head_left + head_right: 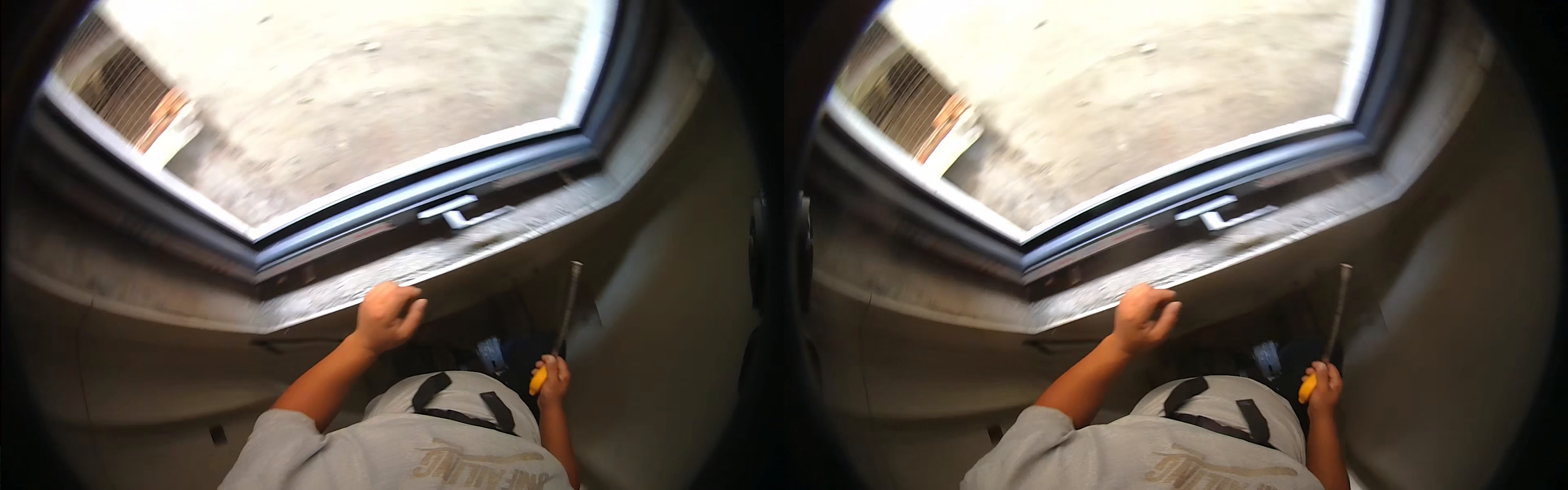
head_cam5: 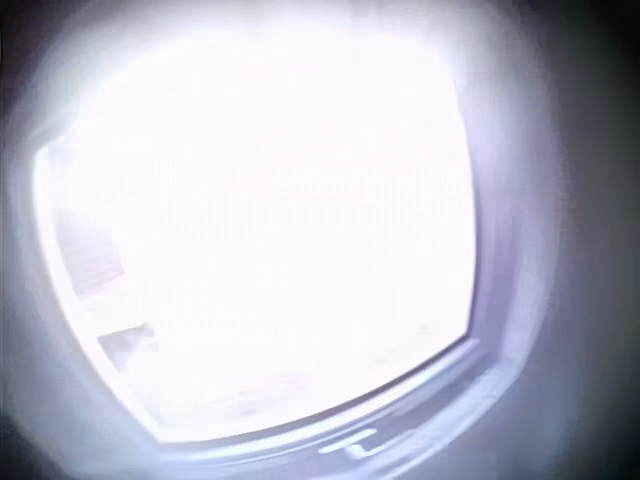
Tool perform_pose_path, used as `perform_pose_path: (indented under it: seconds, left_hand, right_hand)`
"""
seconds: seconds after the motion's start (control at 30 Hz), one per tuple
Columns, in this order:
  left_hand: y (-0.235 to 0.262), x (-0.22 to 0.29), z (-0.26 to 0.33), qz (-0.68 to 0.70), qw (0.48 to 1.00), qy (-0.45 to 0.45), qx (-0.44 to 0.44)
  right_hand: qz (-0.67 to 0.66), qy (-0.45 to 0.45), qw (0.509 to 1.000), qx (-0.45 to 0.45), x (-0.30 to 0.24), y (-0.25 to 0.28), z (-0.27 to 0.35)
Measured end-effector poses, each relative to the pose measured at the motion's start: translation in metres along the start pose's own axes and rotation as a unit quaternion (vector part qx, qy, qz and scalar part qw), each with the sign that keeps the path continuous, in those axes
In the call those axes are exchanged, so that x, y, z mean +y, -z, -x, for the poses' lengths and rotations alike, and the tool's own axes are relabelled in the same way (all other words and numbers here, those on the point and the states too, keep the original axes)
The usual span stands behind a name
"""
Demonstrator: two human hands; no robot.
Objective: The person installs a window frame by measuring the opening with a tape measure, checking alignment with a spirit level, and securing the frame using a hammer and chisel. The person also uses a caulking gun to apply sealant around the frame.
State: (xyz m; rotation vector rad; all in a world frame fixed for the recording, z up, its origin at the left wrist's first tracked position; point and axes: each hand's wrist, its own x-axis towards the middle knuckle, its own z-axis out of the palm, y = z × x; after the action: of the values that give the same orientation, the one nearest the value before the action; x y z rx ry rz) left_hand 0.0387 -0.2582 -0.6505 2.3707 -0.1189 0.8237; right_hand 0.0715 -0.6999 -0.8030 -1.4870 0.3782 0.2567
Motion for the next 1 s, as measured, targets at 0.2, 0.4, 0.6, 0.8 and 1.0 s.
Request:
perform_pose_path:
  seconds: [0.2, 0.4, 0.6, 0.8, 1.0]
  left_hand:
    - [0.040, -0.008, 0.047, -0.045, 0.992, 0.034, 0.114]
    - [0.056, -0.015, 0.101, -0.184, 0.959, 0.158, 0.146]
    - [0.044, -0.031, 0.125, -0.210, 0.948, 0.193, 0.143]
    - [0.032, -0.041, 0.128, -0.242, 0.938, 0.181, 0.170]
    - [0.019, -0.044, 0.121, -0.272, 0.925, 0.164, 0.208]
  right_hand:
    - [0.018, 0.046, 0.991, -0.124, -0.060, -0.052, -0.007]
    - [0.036, 0.175, 0.955, -0.239, -0.135, -0.102, -0.040]
    - [0.321, 0.480, 0.794, -0.190, -0.183, -0.133, -0.101]
    - [0.463, 0.581, 0.632, -0.220, -0.193, -0.148, -0.147]
    - [0.428, 0.620, 0.623, -0.213, -0.169, -0.145, -0.188]
